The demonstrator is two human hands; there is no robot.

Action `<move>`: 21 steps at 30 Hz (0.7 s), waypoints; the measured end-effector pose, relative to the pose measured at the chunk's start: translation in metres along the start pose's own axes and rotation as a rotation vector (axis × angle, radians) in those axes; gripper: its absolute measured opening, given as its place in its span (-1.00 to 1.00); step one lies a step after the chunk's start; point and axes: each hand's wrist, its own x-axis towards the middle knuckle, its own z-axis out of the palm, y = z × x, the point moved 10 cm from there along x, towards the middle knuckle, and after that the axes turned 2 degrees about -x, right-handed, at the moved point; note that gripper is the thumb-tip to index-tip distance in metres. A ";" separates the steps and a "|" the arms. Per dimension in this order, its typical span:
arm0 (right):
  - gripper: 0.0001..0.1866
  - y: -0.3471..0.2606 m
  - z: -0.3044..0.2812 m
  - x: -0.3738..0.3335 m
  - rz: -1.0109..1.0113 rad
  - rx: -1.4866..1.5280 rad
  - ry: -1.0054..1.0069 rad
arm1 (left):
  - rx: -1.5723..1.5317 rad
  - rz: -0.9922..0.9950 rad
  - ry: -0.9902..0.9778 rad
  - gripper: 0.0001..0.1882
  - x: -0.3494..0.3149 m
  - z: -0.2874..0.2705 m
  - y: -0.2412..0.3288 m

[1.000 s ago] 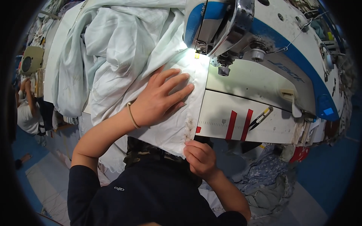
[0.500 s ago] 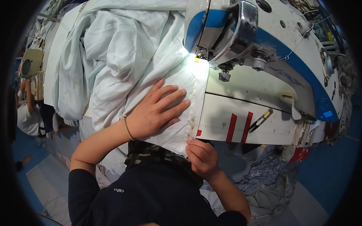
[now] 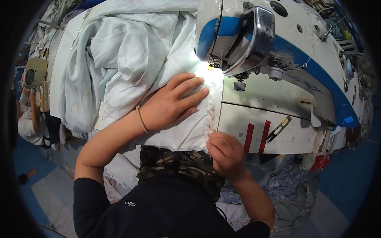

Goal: Sewing the edges of white fabric to create pillowcases using an industrial sewing machine.

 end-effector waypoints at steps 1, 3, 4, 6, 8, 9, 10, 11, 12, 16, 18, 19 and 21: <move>-0.79 0.003 0.002 0.003 0.029 -0.022 -0.030 | 0.001 0.002 0.001 -0.44 0.002 -0.001 -0.004; -0.79 0.004 0.002 0.007 0.029 -0.031 -0.032 | -0.014 0.066 0.016 -0.47 0.005 -0.003 -0.008; -0.80 0.004 0.003 0.009 0.029 -0.039 -0.036 | -0.013 0.086 0.022 -0.48 0.006 -0.006 -0.010; -0.79 0.003 0.003 0.009 0.024 -0.040 -0.033 | 0.022 0.030 0.046 -0.48 0.003 -0.011 -0.008; -0.79 0.002 0.005 0.008 0.024 -0.037 -0.036 | 0.009 -0.069 0.075 -0.46 -0.003 -0.020 0.000; -0.78 0.002 0.004 0.008 0.027 -0.048 -0.020 | -0.034 -0.084 0.084 -0.44 -0.007 -0.020 0.014; -0.78 0.001 0.002 0.009 0.019 -0.052 -0.002 | -0.064 -0.104 0.095 -0.42 -0.013 -0.022 0.025; -0.78 0.000 0.002 0.008 0.023 -0.052 -0.008 | -0.079 -0.123 0.036 -0.37 -0.020 -0.014 0.029; -0.78 0.000 0.003 0.009 0.021 -0.049 -0.007 | -0.078 -0.129 0.037 -0.37 -0.028 -0.012 0.028; -0.78 0.000 0.003 0.010 0.008 -0.057 -0.032 | 0.120 -0.069 -0.135 -0.34 -0.040 0.008 0.025; -0.79 0.004 0.004 0.010 0.010 -0.053 -0.041 | 0.111 -0.073 -0.150 -0.33 -0.037 0.010 0.019; -0.79 0.007 0.005 0.011 0.009 -0.048 -0.046 | 0.106 -0.070 -0.153 -0.33 -0.035 0.010 0.017; -0.77 0.009 0.005 0.014 0.008 -0.052 -0.044 | 0.096 -0.064 -0.148 -0.33 -0.032 0.010 0.014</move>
